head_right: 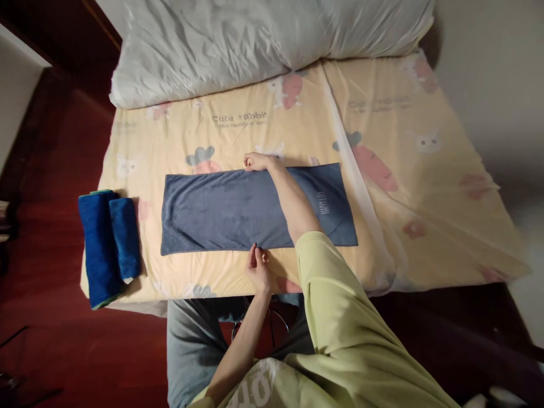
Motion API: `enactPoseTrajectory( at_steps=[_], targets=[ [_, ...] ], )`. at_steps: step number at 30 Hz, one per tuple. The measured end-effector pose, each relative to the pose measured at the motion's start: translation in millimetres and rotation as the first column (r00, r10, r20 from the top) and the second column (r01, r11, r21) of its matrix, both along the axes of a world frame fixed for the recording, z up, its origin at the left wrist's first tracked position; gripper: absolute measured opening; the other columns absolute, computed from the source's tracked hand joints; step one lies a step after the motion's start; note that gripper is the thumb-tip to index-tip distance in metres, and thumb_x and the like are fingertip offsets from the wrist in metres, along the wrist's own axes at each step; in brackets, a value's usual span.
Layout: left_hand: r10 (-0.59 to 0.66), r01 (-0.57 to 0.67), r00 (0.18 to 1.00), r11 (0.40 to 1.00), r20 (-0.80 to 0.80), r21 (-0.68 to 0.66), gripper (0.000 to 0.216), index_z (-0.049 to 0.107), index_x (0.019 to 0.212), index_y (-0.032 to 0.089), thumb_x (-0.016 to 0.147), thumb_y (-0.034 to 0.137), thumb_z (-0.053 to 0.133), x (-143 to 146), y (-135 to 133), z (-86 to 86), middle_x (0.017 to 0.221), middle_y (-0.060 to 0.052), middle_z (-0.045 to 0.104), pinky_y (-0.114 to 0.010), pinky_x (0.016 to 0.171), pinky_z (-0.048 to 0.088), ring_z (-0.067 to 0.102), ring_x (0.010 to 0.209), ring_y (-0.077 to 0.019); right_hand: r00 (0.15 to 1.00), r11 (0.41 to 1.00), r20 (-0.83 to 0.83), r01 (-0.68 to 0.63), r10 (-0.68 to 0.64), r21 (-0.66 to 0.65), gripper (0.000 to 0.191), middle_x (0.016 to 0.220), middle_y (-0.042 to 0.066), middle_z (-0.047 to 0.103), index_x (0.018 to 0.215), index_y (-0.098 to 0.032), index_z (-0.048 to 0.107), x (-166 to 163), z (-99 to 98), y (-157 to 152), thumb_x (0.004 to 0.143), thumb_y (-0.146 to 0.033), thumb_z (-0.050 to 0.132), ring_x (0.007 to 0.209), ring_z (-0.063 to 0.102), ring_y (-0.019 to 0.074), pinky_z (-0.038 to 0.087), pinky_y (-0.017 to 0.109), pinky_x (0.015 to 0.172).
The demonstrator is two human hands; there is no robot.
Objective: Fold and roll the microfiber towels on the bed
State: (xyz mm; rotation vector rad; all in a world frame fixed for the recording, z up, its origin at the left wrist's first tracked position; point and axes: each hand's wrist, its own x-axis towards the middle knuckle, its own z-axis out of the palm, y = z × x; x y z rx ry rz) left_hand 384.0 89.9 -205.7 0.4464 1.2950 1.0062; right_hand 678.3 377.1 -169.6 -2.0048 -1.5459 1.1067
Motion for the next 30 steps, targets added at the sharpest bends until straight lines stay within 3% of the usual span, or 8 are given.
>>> enactPoseTrajectory(
  at_steps=[6, 12, 17, 21, 26, 30],
  targets=[
    [0.001, -0.002, 1.000, 1.000, -0.006, -0.004, 0.062, 0.076, 0.136, 0.013, 0.090, 0.054, 0.086, -2, 1, 0.2, 0.103, -0.011, 0.078, -0.031, 0.087, 0.062, 0.074, 0.084, -0.0151, 0.970, 0.968, -0.074, -0.237, 0.231, -0.087, 0.012, 0.085, 0.001, 0.078, 0.077, -0.020, 0.080, 1, 8.7, 1, 0.068, -0.021, 0.089, 0.084, 0.068, 0.0170, 0.050, 0.026, 0.081],
    [0.081, -0.083, 0.996, 0.994, -0.033, -0.071, 0.044, 0.078, 0.133, 0.017, 0.094, 0.036, 0.085, 2, 4, 1.3, 0.112, -0.011, 0.079, -0.029, 0.087, 0.064, 0.076, 0.087, -0.0154, 0.987, 0.983, 0.006, -0.157, 0.159, -0.094, 0.017, 0.101, 0.004, 0.084, 0.088, -0.023, 0.089, 1, 12.4, 4, 0.072, -0.021, 0.085, 0.091, 0.071, 0.0187, 0.051, 0.026, 0.083],
    [0.062, -0.068, 0.996, 0.992, -0.057, -0.109, 0.039, 0.078, 0.134, 0.017, 0.095, 0.020, 0.082, 5, 10, 14.7, 0.121, -0.012, 0.079, -0.029, 0.099, 0.063, 0.077, 0.109, -0.0195, 0.967, 0.954, 0.013, -0.250, 0.256, -0.166, 0.022, 0.102, 0.002, 0.084, 0.093, -0.026, 0.091, 5, 16.4, 4, 0.071, -0.025, 0.089, 0.093, 0.072, 0.0189, 0.051, 0.025, 0.086],
    [0.080, -0.086, 0.996, 0.988, -0.047, -0.131, 0.039, 0.077, 0.135, 0.016, 0.097, 0.021, 0.080, 9, 13, 26.2, 0.130, -0.014, 0.077, -0.031, 0.106, 0.062, 0.076, 0.119, -0.0209, 0.957, 0.939, 0.025, -0.277, 0.288, -0.206, 0.027, 0.104, 0.002, 0.084, 0.094, -0.028, 0.091, 5, 17.5, 7, 0.067, -0.032, 0.093, 0.095, 0.073, 0.0205, 0.051, 0.027, 0.087],
    [0.097, -0.107, 0.992, 0.985, -0.076, -0.139, 0.034, 0.079, 0.130, 0.014, 0.097, 0.021, 0.080, 9, 11, 24.3, 0.127, -0.015, 0.078, -0.029, 0.098, 0.064, 0.078, 0.108, -0.0195, 0.975, 0.966, 0.024, -0.216, 0.222, -0.142, 0.030, 0.104, 0.003, 0.084, 0.100, -0.025, 0.091, 6, 20.2, 3, 0.072, -0.032, 0.091, 0.092, 0.071, 0.0188, 0.051, 0.026, 0.087],
    [0.112, -0.117, 0.992, 0.986, -0.053, -0.115, 0.030, 0.082, 0.123, 0.015, 0.094, 0.021, 0.083, 5, 9, 22.7, 0.122, -0.013, 0.079, -0.026, 0.092, 0.064, 0.078, 0.103, -0.0182, 0.992, 0.992, -0.043, -0.117, 0.115, -0.043, 0.024, 0.094, 0.004, 0.082, 0.096, -0.021, 0.090, 8, 33.4, -8, 0.073, -0.028, 0.092, 0.086, 0.069, 0.0170, 0.051, 0.026, 0.084]
  ],
)
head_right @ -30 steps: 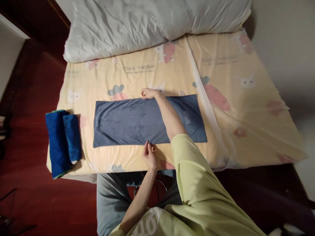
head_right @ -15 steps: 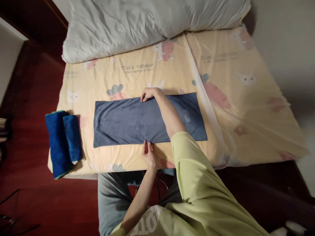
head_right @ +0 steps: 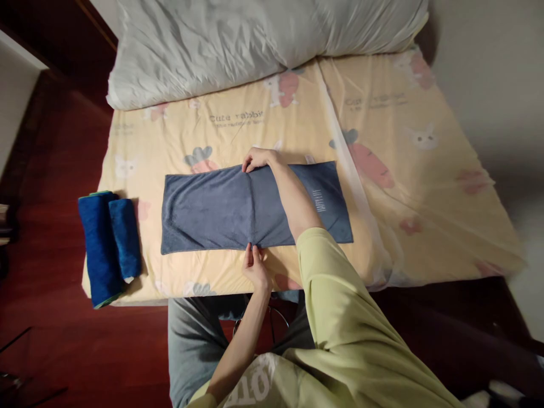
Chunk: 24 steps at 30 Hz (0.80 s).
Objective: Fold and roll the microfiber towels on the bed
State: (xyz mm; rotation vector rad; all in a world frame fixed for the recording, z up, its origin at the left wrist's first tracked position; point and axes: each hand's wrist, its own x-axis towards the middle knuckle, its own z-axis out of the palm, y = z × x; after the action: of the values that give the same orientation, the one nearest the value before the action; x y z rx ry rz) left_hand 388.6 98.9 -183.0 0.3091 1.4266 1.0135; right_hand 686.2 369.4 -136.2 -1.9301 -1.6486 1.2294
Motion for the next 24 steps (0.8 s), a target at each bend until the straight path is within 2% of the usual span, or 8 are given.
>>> enactPoseTrajectory(
  at_steps=[3, 6, 9, 12, 15, 18, 21, 24],
  targets=[
    [-0.011, 0.013, 0.999, 0.999, -0.034, 0.031, 0.032, 0.084, 0.119, 0.016, 0.090, 0.027, 0.088, -9, 0, 7.9, 0.114, -0.012, 0.081, -0.029, 0.090, 0.064, 0.078, 0.098, -0.0196, 0.987, 0.992, -0.119, 0.112, -0.104, 0.056, 0.022, 0.087, 0.004, 0.081, 0.087, -0.019, 0.088, -3, 20.5, -10, 0.070, -0.030, 0.097, 0.084, 0.069, 0.0173, 0.053, 0.027, 0.085],
    [-0.030, 0.043, 0.994, 0.992, -0.107, 0.122, 0.035, 0.085, 0.112, 0.016, 0.083, 0.035, 0.093, -25, 2, 24.5, 0.109, -0.012, 0.081, -0.034, 0.090, 0.063, 0.078, 0.094, -0.0218, 0.950, 0.975, -0.261, 0.201, -0.170, 0.093, 0.024, 0.084, 0.004, 0.080, 0.081, -0.019, 0.084, -9, 52.0, -22, 0.067, -0.030, 0.100, 0.086, 0.071, 0.0171, 0.056, 0.028, 0.088],
    [-0.024, 0.065, 0.988, 0.960, -0.152, 0.273, 0.043, 0.085, 0.108, 0.016, 0.076, 0.043, 0.095, -51, 10, 48.5, 0.104, -0.011, 0.081, -0.035, 0.087, 0.062, 0.076, 0.088, -0.0218, 0.895, 0.959, -0.398, 0.262, -0.200, 0.107, 0.029, 0.081, 0.003, 0.080, 0.080, -0.018, 0.081, -16, 93.1, -39, 0.062, -0.028, 0.102, 0.083, 0.072, 0.0155, 0.058, 0.026, 0.087],
    [0.018, 0.066, 0.983, 0.894, -0.182, 0.443, 0.044, 0.084, 0.105, 0.018, 0.072, 0.047, 0.095, -85, 32, 81.8, 0.098, -0.009, 0.080, -0.033, 0.085, 0.061, 0.074, 0.086, -0.0206, 0.825, 0.933, -0.522, 0.332, -0.216, 0.139, 0.038, 0.078, 0.003, 0.079, 0.081, -0.016, 0.079, -26, 139.0, -63, 0.056, -0.028, 0.106, 0.078, 0.071, 0.0131, 0.059, 0.024, 0.083],
    [0.041, 0.106, 0.972, 0.802, -0.231, 0.587, 0.044, 0.083, 0.104, 0.020, 0.072, 0.048, 0.093, -120, 69, 128.1, 0.095, -0.006, 0.078, -0.034, 0.086, 0.060, 0.073, 0.089, -0.0211, 0.792, 0.902, -0.573, 0.383, -0.209, 0.200, 0.046, 0.078, 0.003, 0.079, 0.083, -0.015, 0.078, -36, 184.3, -95, 0.052, -0.032, 0.108, 0.074, 0.071, 0.0121, 0.059, 0.023, 0.076],
    [0.016, 0.217, 0.946, 0.710, -0.323, 0.670, 0.047, 0.080, 0.102, 0.017, 0.072, 0.051, 0.091, -153, 118, 186.5, 0.093, -0.006, 0.077, -0.036, 0.086, 0.060, 0.072, 0.089, -0.0220, 0.786, 0.852, -0.573, 0.448, -0.231, 0.271, 0.051, 0.078, 0.004, 0.079, 0.083, -0.015, 0.078, -50, 226.0, -130, 0.049, -0.038, 0.109, 0.074, 0.072, 0.0134, 0.060, 0.024, 0.074],
    [-0.041, 0.329, 0.921, 0.619, -0.388, 0.714, 0.045, 0.079, 0.102, 0.014, 0.074, 0.047, 0.093, -177, 165, 250.8, 0.094, -0.006, 0.076, -0.032, 0.083, 0.058, 0.070, 0.086, -0.0189, 0.765, 0.766, -0.585, 0.539, -0.271, 0.350, 0.054, 0.078, 0.003, 0.078, 0.083, -0.017, 0.077, -68, 263.2, -168, 0.049, -0.044, 0.109, 0.076, 0.074, 0.0157, 0.063, 0.028, 0.077],
    [-0.133, 0.443, 0.880, 0.573, -0.455, 0.689, 0.043, 0.077, 0.111, 0.010, 0.083, 0.039, 0.093, -188, 201, 314.4, 0.092, -0.003, 0.075, -0.027, 0.082, 0.055, 0.063, 0.078, -0.0113, 0.721, 0.662, -0.616, 0.633, -0.316, 0.402, 0.054, 0.081, 0.002, 0.079, 0.087, -0.019, 0.075, -91, 296.2, -201, 0.054, -0.047, 0.108, 0.081, 0.076, 0.0175, 0.065, 0.033, 0.082]
  ],
)
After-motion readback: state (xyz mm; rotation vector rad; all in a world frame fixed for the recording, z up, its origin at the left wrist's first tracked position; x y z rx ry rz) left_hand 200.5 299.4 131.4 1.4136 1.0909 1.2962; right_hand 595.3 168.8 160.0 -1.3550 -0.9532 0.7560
